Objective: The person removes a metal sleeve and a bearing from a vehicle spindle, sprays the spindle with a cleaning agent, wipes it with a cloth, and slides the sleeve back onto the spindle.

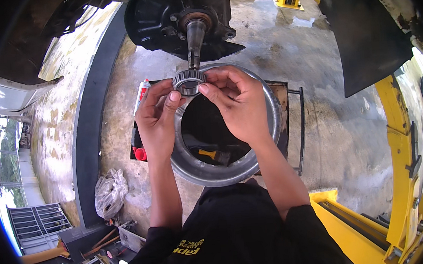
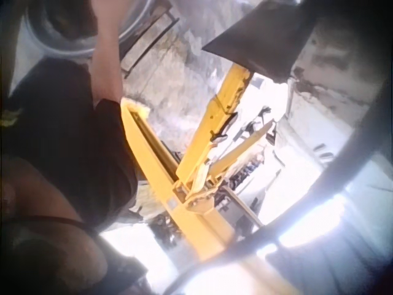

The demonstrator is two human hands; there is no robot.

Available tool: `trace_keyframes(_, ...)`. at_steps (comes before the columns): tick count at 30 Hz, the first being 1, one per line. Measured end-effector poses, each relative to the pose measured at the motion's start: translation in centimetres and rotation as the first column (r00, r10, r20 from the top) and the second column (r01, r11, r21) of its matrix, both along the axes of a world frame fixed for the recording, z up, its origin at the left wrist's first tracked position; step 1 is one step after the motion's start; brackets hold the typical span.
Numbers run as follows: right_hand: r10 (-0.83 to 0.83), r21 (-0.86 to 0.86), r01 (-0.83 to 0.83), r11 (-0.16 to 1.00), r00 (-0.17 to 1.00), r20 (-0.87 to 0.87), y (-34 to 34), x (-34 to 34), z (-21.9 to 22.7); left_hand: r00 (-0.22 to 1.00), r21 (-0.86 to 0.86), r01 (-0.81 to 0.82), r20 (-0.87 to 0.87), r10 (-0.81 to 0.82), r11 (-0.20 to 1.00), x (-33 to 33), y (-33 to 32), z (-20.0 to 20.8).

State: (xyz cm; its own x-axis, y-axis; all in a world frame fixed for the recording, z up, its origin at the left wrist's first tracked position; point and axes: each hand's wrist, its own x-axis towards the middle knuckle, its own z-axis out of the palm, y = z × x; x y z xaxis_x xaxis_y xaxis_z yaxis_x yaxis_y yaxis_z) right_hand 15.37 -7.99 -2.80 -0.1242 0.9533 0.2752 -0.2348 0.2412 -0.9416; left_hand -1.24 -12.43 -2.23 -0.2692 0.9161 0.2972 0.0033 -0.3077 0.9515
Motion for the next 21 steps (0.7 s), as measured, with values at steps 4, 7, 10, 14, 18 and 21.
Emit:
trace_keyframes(4,-0.082,0.030,0.082,0.996,0.997,-0.008,0.8,-0.9,-0.1,1.000,0.023,0.019,-0.010,-0.019,1.000,-1.0,2.2,0.0)
trace_keyframes(7,-0.143,0.036,0.143,0.989,0.990,-0.013,1.3,-1.1,0.2,0.998,0.054,0.064,-0.010,-0.063,0.997,-1.1,3.2,0.6)
trace_keyframes(10,-0.188,0.055,0.189,0.981,0.982,-0.012,2.0,-1.3,0.4,0.996,0.046,0.092,-0.008,-0.091,0.995,-1.2,4.3,0.6)
trace_keyframes(14,-0.217,0.072,0.215,0.974,0.976,0.021,3.1,-1.6,0.9,0.995,0.026,0.098,0.032,-0.099,0.995,-1.3,5.8,0.9)
trace_keyframes(18,-0.285,0.112,0.280,0.954,0.958,0.032,5.0,-2.1,0.5,0.996,0.042,0.086,-0.027,-0.085,0.995,-1.4,7.8,0.9)
trace_keyframes(21,-0.320,0.130,0.313,0.941,0.946,0.040,6.3,-2.3,0.1,0.995,0.084,0.071,-0.068,-0.066,0.994,-1.4,9.1,0.5)
